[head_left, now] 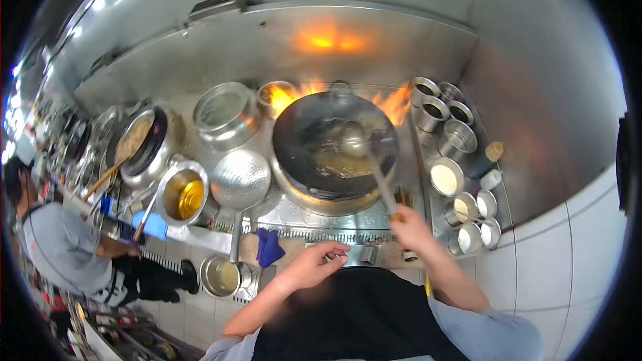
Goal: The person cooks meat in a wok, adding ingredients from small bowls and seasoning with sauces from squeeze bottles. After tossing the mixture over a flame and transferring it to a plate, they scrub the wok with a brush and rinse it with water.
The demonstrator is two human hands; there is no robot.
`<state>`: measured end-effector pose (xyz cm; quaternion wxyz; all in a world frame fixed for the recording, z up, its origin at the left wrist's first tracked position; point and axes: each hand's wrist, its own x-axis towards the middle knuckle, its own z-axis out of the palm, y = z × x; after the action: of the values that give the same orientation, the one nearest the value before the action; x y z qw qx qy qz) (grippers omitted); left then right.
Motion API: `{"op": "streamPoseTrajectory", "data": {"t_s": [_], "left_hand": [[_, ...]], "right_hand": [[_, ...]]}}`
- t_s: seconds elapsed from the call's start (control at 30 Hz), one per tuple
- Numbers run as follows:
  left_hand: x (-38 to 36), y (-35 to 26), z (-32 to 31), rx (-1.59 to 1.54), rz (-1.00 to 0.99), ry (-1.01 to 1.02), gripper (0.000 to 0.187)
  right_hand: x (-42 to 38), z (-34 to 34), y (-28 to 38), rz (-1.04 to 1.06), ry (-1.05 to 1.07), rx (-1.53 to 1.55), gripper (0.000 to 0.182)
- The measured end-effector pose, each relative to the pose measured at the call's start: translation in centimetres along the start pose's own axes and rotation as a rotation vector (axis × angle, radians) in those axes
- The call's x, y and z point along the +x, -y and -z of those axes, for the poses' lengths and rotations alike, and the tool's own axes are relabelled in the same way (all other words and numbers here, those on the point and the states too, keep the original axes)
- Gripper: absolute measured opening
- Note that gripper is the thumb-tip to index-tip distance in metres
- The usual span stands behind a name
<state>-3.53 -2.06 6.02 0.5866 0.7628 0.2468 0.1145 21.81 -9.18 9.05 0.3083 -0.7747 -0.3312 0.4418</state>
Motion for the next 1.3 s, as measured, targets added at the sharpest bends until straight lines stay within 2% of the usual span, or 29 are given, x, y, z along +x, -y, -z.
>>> {"op": "streamPoseTrajectory", "data": {"t_s": [0.03,0.1,0.13,0.17,0.2,0.23,0.27,0.33,0.4,0.43,0.47,0.53,0.57,0.6,0.67,0.7,0.73,0.8,0.83,0.9,0.97,1.03,1.07,1.1,1.13,1.2,1.23,1.27,1.3], "left_hand": [[0.3,-0.1,-0.5,0.014,-0.012,0.039,0.031],[0.6,-0.2,-0.6,-0.272,0.084,-0.114,0.035],[0.4,-0.4,0.2,-0.191,0.098,-0.171,0.038],[0.0,-0.8,2.0,-0.230,0.166,-0.366,0.042],[-0.5,-0.6,3.3,-0.093,0.171,-0.458,0.042],[-1.1,0.8,4.6,0.078,0.150,-0.577,0.039],[-1.6,1.0,5.8,0.189,0.094,-0.658,0.037],[-2.6,0.7,7.7,0.231,0.152,-0.717,0.035],[-2.9,-0.5,8.7,0.286,0.217,-0.728,0.037],[-2.8,-1.2,8.9,0.282,0.231,-0.749,0.037],[-2.4,-2.1,8.8,0.456,0.243,-0.728,0.040],[-1.1,-1.9,8.8,0.776,0.233,-0.652,0.050],[-0.1,-1.5,8.4,0.771,0.246,-0.667,0.050],[1.0,-1.2,7.9,0.885,0.256,-0.641,0.047],[3.1,-0.2,7.7,0.997,0.277,-0.618,0.044],[4.2,0.6,7.9,0.956,0.468,-0.467,0.044],[4.8,0.9,8.1,0.906,0.647,-0.314,0.045],[3.8,-0.3,8.6,0.920,0.571,-0.308,0.042],[3.0,-1.1,8.7,0.933,0.501,-0.290,0.040],[1.6,-2.7,9.4,0.979,0.475,-0.283,0.035],[0.9,-3.6,10.2,1.072,0.403,-0.326,0.036],[0.6,-4.1,11.0,1.109,0.371,-0.311,0.037],[0.5,-5.2,11.3,1.109,0.425,-0.264,0.038],[1.0,-6.2,11.4,1.115,0.459,-0.203,0.040],[0.8,-6.2,11.7,1.133,0.442,-0.175,0.039],[0.2,-6.2,12.1,1.164,0.414,-0.155,0.034],[0.2,-6.0,12.1,1.196,0.376,-0.198,0.030],[0.4,-5.8,11.9,1.189,0.375,-0.195,0.030],[0.4,-5.7,11.9,1.210,0.406,-0.196,0.031]], "right_hand": [[1.1,-1.9,-0.9,-0.065,0.091,0.224,0.039],[0.5,-5.0,0.6,-0.024,0.174,0.539,0.045],[0.1,-5.3,1.2,0.124,0.320,0.557,0.050],[0.6,-4.7,0.8,0.217,0.415,0.477,0.054],[1.0,-4.2,0.4,0.317,0.503,0.403,0.058],[2.6,-3.7,-1.8,0.320,0.502,0.405,0.058],[3.8,-3.3,-3.8,0.476,0.204,-0.150,0.060],[4.8,-1.6,-7.3,0.315,-0.094,-0.778,0.068],[4.8,-0.4,-10.8,-0.014,-0.136,-0.871,0.077],[5.1,-0.7,-13.6,-0.051,-0.196,-0.899,0.082],[5.3,-0.8,-15.0,-0.037,-0.181,-0.911,0.082],[6.4,-0.2,-16.7,-0.177,-0.032,-0.722,0.086],[7.6,1.3,-17.7,-0.165,-0.023,-0.735,0.086],[8.9,2.9,-18.9,-0.161,-0.070,-0.469,0.086],[7.4,5.8,-15.4,-0.179,-0.088,0.033,0.084],[5.0,7.9,-11.2,-0.201,-0.062,0.269,0.082],[6.1,9.7,-12.2,0.036,-0.137,0.164,0.079],[5.8,12.6,-9.4,0.287,-0.138,0.134,0.073],[3.4,13.6,-4.3,0.293,-0.059,0.209,0.070],[2.5,13.7,2.0,0.368,0.015,0.043,0.068],[5.6,10.9,4.7,0.761,-0.435,-0.765,0.065],[6.6,4.9,9.3,0.547,-0.409,-0.969,0.061],[8.6,2.6,9.2,0.621,-0.304,-1.030,0.057],[12.1,1.2,8.6,0.640,-0.040,-1.184,0.059],[15.1,0.4,7.3,0.645,0.146,-1.102,0.047],[21.7,1.5,7.9,0.774,-0.014,-1.409,0.031],[22.1,1.1,10.4,0.519,-0.144,-1.374,0.025],[22.2,-0.4,10.7,0.585,-0.226,-1.301,0.027],[21.8,-1.1,10.3,0.639,-0.157,-1.279,0.030]]}}
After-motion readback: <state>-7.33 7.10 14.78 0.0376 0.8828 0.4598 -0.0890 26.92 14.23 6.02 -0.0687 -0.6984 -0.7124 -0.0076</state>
